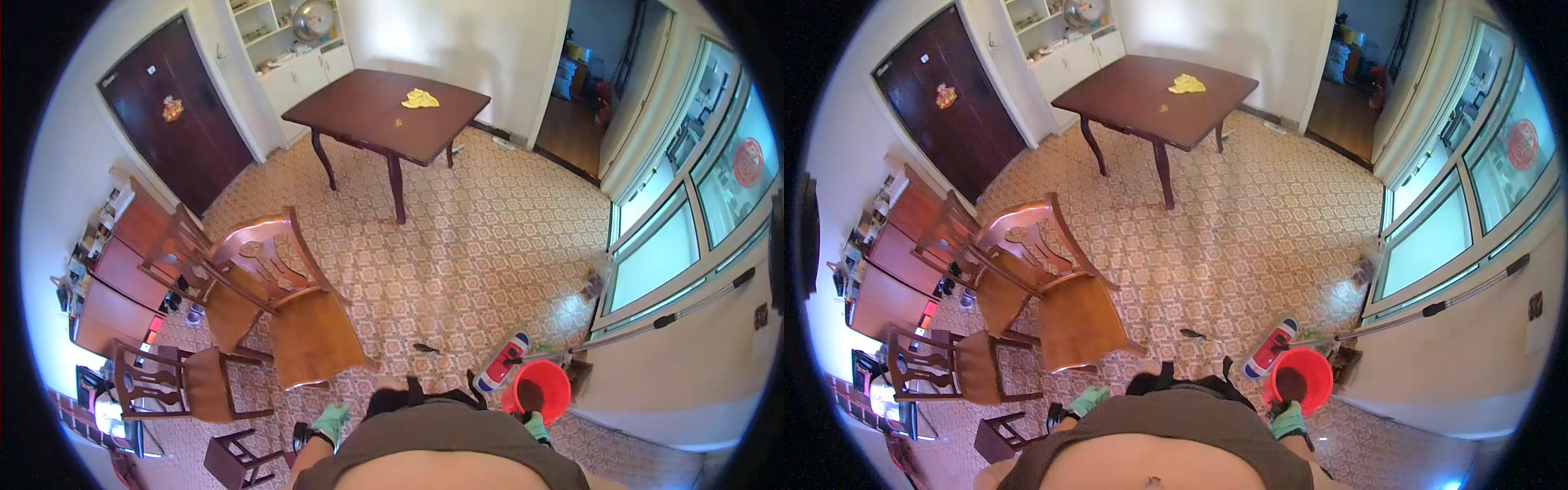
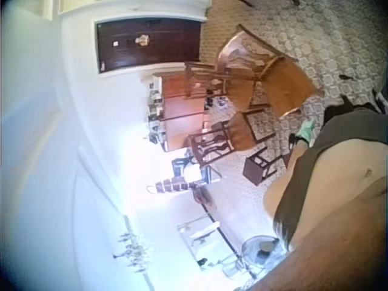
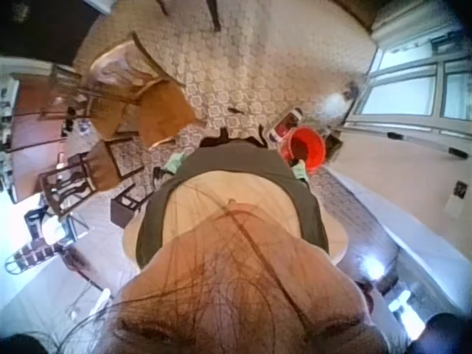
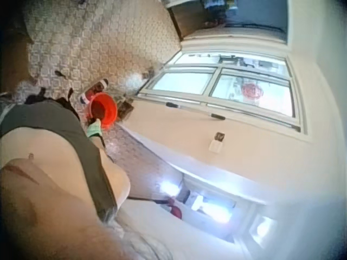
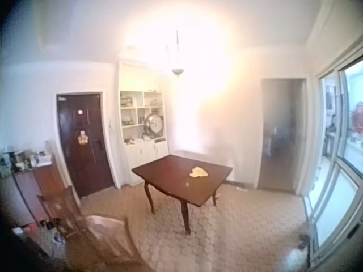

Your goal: The person wipes a stool with a cloth, carries a bucket to a kitchen sink where they rinse the cloth and bucket under a faucet, and then carries the bucket back into the room to wipe the stool again.

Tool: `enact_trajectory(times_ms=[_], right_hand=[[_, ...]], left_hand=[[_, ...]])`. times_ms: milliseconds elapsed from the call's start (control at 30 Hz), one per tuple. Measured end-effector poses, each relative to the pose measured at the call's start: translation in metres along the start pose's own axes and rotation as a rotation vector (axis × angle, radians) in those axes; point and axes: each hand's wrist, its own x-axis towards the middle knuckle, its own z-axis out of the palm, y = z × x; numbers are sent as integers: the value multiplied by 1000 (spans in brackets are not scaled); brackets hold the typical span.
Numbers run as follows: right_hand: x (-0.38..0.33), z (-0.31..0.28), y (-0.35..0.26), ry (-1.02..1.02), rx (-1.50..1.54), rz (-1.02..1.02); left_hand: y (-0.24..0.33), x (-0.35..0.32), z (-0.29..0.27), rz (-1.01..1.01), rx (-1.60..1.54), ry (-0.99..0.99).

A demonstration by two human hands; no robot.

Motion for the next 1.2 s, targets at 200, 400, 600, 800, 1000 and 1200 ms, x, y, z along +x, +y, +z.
enact_trajectory(times_ms=[200,400,600,800,1000,1200], right_hand=[[97,22,-33,104,148,-134],[168,40,-76,211,228,-153],[195,21,-162,406,201,33],[226,-16,-225,521,212,219],[337,-66,-248,346,216,207],[484,-148,-277,82,293,76]], left_hand=[[140,70,45,104,109,-257],[279,194,72,-66,160,-239],[417,365,108,569,560,-54],[614,426,224,273,340,-340],[680,460,300,322,629,-208],[790,359,406,317,502,-347]])
